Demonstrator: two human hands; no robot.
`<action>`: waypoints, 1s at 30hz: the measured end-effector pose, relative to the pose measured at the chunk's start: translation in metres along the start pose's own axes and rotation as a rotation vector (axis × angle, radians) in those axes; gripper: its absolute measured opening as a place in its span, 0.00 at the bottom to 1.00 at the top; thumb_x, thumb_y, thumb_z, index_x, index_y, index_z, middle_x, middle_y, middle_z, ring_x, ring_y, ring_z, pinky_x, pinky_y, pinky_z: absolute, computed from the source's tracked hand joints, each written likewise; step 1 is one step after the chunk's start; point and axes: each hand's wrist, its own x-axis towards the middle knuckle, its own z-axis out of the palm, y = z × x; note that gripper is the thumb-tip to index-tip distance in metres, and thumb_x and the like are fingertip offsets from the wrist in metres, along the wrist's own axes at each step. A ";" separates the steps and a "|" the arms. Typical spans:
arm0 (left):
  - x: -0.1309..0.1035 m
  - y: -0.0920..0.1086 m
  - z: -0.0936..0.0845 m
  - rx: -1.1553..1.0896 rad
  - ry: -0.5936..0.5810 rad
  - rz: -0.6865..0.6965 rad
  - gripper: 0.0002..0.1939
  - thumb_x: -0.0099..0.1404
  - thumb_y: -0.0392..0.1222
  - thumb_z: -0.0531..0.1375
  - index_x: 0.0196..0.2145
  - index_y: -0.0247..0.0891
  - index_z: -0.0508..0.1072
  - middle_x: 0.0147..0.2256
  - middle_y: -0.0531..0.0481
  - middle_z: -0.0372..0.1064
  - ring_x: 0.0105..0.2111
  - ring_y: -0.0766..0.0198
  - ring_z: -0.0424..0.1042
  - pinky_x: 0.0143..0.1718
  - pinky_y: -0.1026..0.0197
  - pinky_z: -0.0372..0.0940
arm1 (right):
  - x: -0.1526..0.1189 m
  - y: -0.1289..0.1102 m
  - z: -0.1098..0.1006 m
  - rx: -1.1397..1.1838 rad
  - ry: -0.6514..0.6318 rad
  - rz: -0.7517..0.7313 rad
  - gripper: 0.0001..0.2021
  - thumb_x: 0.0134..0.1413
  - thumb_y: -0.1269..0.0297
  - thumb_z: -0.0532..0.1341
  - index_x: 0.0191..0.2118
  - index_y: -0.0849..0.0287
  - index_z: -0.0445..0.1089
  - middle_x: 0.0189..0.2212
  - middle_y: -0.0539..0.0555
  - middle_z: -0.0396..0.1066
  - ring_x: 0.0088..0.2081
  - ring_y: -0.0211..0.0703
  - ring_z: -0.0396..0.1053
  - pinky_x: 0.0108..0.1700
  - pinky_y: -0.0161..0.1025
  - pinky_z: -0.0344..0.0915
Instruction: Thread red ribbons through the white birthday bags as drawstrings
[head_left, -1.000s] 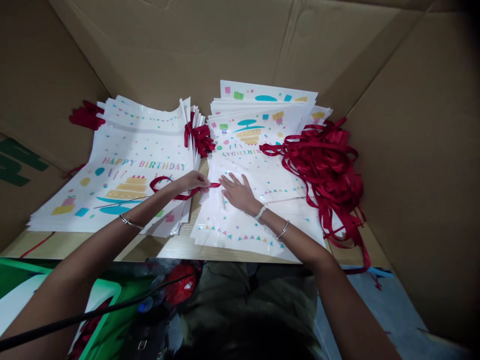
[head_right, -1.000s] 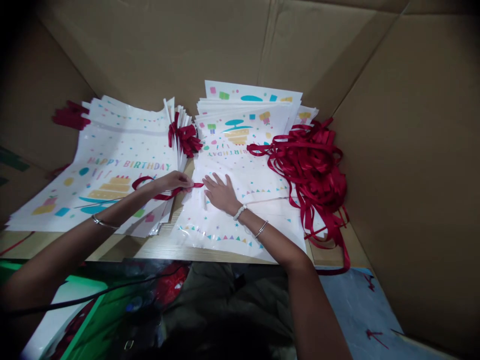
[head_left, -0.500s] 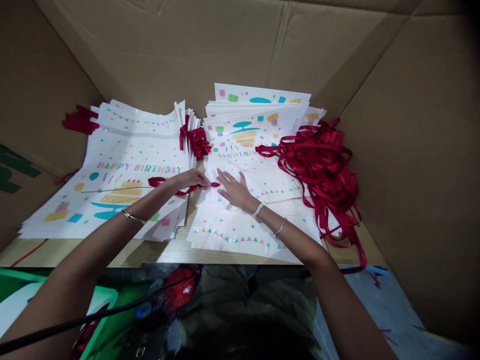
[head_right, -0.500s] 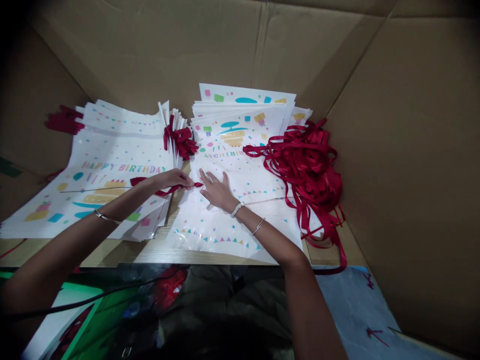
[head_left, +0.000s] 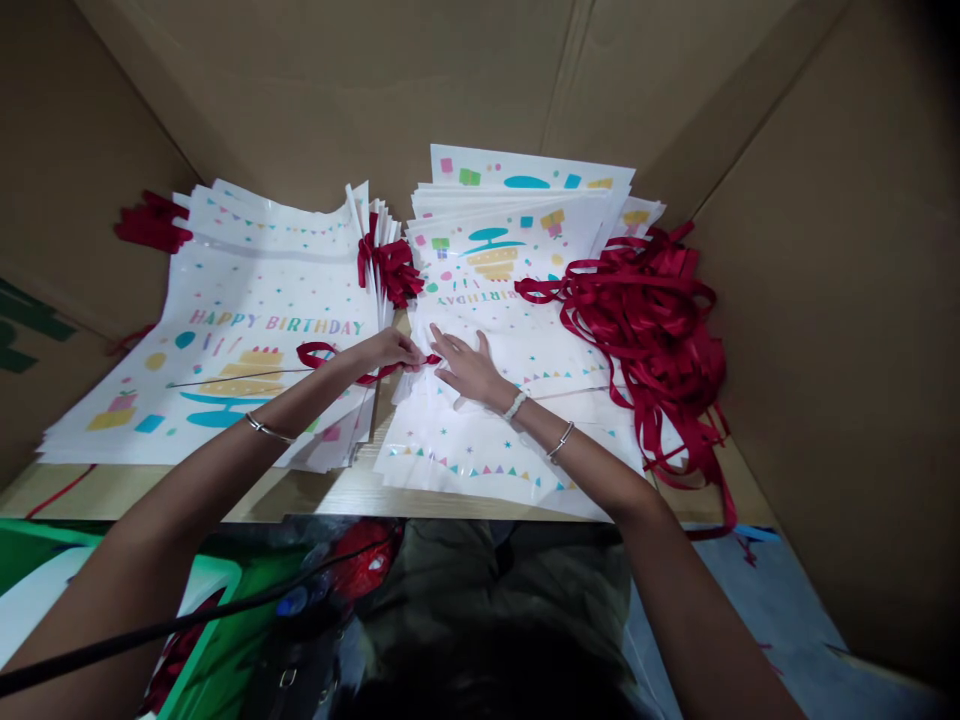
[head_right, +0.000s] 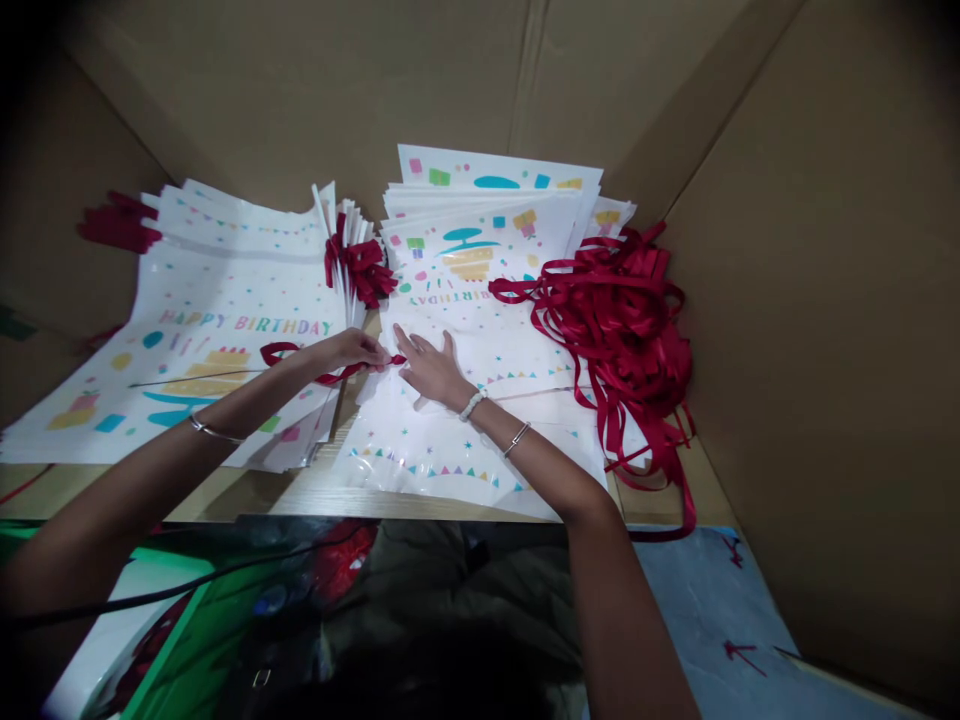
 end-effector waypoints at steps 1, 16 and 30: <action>-0.001 0.000 -0.001 0.003 0.002 0.007 0.10 0.51 0.44 0.74 0.25 0.34 0.82 0.26 0.44 0.77 0.25 0.65 0.71 0.29 0.65 0.65 | 0.000 0.003 0.000 0.007 -0.005 -0.008 0.37 0.73 0.61 0.52 0.80 0.59 0.34 0.69 0.61 0.61 0.75 0.51 0.47 0.71 0.72 0.31; -0.003 -0.005 0.001 -0.038 0.074 0.015 0.10 0.48 0.41 0.76 0.26 0.33 0.83 0.24 0.45 0.77 0.27 0.62 0.74 0.33 0.63 0.69 | 0.002 0.015 0.005 -0.051 0.117 0.051 0.18 0.68 0.47 0.61 0.57 0.45 0.78 0.65 0.52 0.66 0.66 0.60 0.54 0.68 0.66 0.43; 0.004 0.002 0.015 -0.067 0.029 0.032 0.12 0.48 0.44 0.76 0.27 0.33 0.82 0.26 0.44 0.77 0.26 0.62 0.73 0.32 0.62 0.69 | 0.008 0.014 0.005 -0.045 0.087 0.048 0.17 0.70 0.51 0.60 0.58 0.47 0.77 0.65 0.53 0.67 0.66 0.61 0.57 0.68 0.71 0.43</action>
